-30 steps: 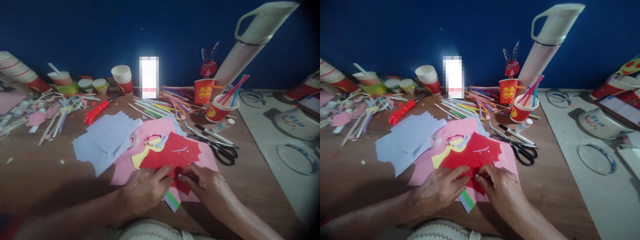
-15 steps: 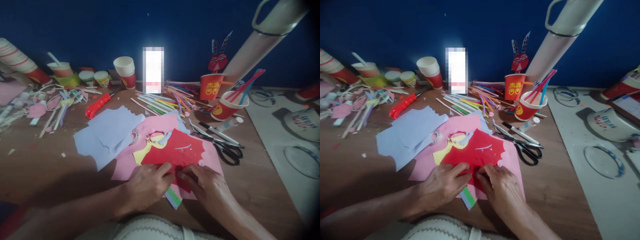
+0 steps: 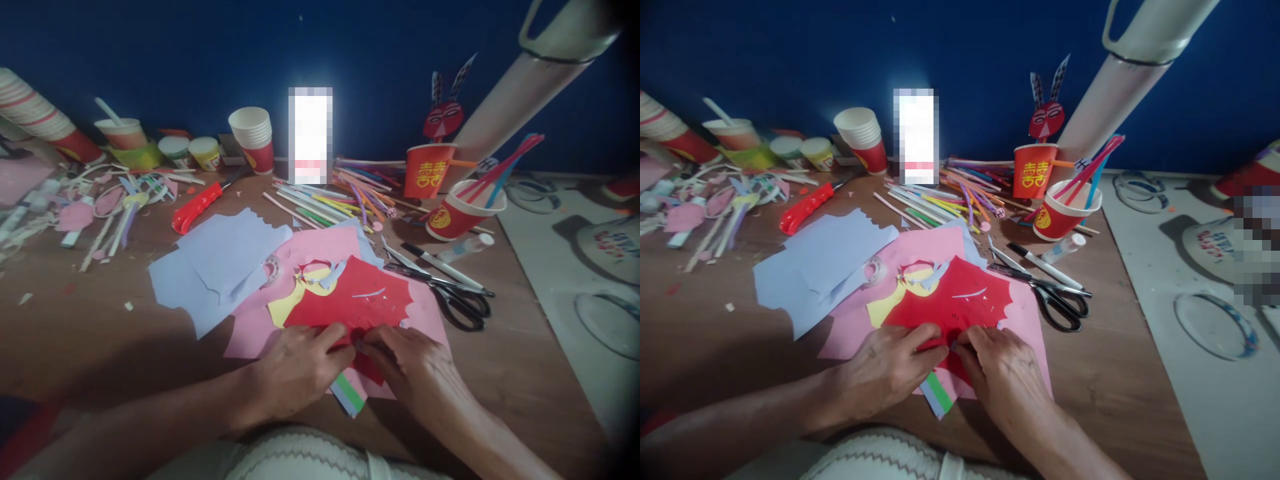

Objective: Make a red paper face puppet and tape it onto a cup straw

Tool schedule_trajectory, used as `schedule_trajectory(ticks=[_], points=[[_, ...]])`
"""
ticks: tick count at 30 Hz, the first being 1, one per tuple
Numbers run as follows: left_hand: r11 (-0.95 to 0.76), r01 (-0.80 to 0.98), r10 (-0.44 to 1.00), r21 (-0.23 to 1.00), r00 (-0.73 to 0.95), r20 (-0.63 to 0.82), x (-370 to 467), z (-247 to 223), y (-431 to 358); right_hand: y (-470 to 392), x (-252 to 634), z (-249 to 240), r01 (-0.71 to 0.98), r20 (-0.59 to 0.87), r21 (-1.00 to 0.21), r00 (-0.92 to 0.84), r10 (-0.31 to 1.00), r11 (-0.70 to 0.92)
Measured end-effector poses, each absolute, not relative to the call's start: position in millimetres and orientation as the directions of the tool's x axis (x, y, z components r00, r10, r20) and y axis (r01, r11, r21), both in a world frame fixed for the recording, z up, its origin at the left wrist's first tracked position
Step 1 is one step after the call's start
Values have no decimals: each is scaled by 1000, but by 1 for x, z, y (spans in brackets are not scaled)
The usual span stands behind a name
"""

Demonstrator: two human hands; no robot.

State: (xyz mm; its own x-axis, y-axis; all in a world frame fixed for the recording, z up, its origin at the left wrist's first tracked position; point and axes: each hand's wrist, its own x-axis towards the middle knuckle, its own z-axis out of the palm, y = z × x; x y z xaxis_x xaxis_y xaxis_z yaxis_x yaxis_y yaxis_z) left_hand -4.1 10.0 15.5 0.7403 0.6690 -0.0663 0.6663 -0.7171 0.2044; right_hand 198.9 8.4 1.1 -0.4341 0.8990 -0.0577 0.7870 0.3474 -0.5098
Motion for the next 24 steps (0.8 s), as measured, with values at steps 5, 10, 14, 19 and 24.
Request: schedule_trajectory(ticks=[5, 10, 14, 19, 24], points=[[-721, 666, 660, 193, 744, -104, -2, 18, 12, 9, 197, 2, 780, 3, -489, -447, 895, 391], [-727, 661, 650, 184, 750, -124, -2, 18, 12, 10, 196, 3, 784, -3, -480, -450, 893, 394], [-736, 655, 640, 169, 755, -139, -2, 19, 11, 9, 195, 3, 780, 14, -480, -450, 893, 401], [-739, 656, 638, 156, 755, -154, -1, 20, 12, 8, 194, 1, 780, 36, -467, -454, 890, 417], [-738, 656, 631, 158, 754, -183, 0, 21, 13, 8, 197, 8, 793, 103, -374, -480, 871, 481]])
